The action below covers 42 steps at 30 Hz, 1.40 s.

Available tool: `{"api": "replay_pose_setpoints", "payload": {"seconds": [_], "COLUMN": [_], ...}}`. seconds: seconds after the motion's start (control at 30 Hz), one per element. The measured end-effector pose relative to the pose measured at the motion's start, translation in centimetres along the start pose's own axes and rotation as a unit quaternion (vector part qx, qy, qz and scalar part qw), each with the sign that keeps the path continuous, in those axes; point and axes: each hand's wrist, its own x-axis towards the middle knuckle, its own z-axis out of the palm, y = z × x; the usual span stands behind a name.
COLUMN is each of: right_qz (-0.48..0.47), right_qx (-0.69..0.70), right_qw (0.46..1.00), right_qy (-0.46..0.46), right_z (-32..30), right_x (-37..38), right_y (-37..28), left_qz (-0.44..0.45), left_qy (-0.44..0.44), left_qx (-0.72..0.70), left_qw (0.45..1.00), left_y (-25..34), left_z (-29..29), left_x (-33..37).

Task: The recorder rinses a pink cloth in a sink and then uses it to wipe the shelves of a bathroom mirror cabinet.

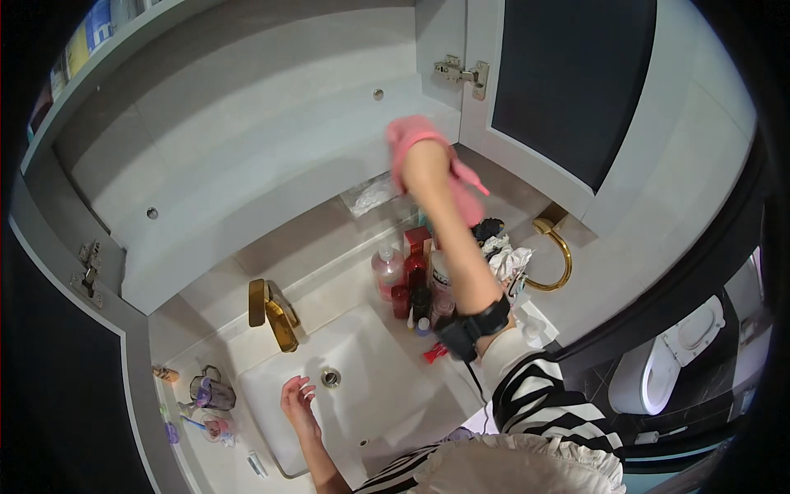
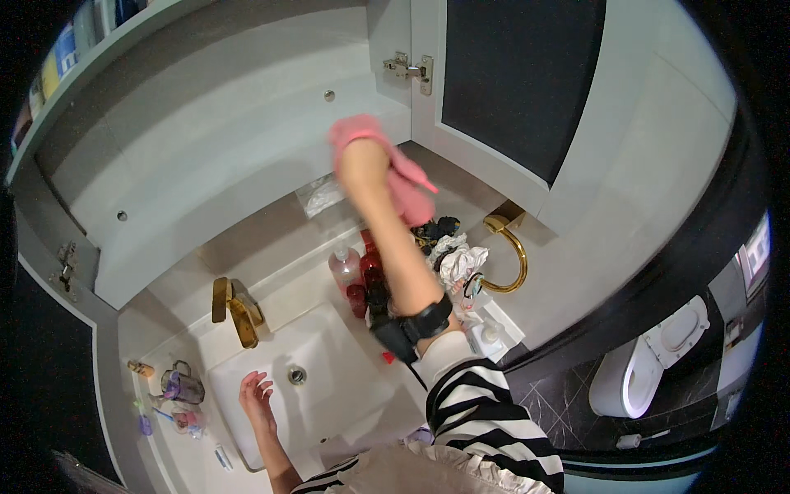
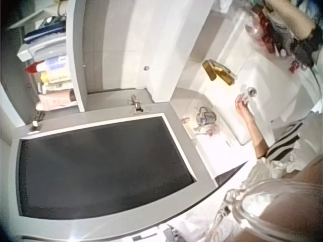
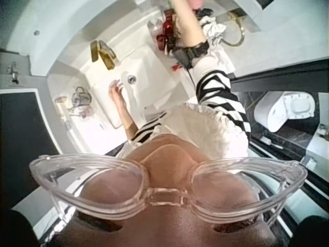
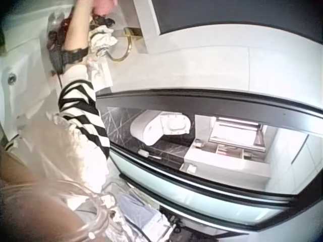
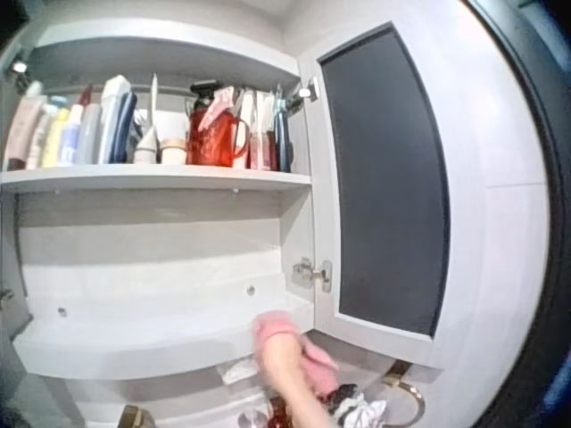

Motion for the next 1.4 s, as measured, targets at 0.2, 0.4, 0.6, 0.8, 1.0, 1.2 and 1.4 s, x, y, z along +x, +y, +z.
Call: {"api": "replay_pose_setpoints", "payload": {"seconds": [0.2, 0.4, 0.6, 0.8, 1.0, 1.2, 1.4], "right_qz": [-0.103, -0.021, -0.049, -0.168, -0.108, -0.002, -0.054], "right_qx": [0.186, 0.120, 0.094, 0.099, 0.191, 0.054, 0.040], "right_qw": [0.946, 0.926, 0.949, 0.957, 0.958, 0.989, 0.994], "right_qy": [0.244, 0.358, 0.298, 0.214, 0.183, 0.141, 0.088], "right_z": [4.6, 6.5, 4.6, 3.9, 4.9, 3.8, 2.8], "right_x": [-3.1, 2.2, 1.7, -4.6, -1.7, 2.9, 2.6], "right_y": [-3.7, 7.3, 4.0, -8.3, -2.4, 7.1, 3.1], "left_qz": [0.024, 0.025, 0.013, 0.022, 0.028, 0.015, 0.013], "left_qy": [-0.036, 0.006, 0.001, -0.013, 0.014, 0.018, -0.020], "left_qx": [0.021, 0.017, 0.011, 0.028, 0.042, 0.016, 0.023], "left_qw": [0.999, 1.000, 1.000, 0.999, 0.999, 1.000, 0.999], "left_y": [0.5, 0.6, 0.4, 0.8, 1.1, 0.9, 0.1], "left_z": [0.9, 0.1, -0.1, 0.5, -0.2, -0.6, -0.7], "left_x": [-0.1, -0.5, -0.3, -0.4, -0.6, -0.4, -0.4]}}
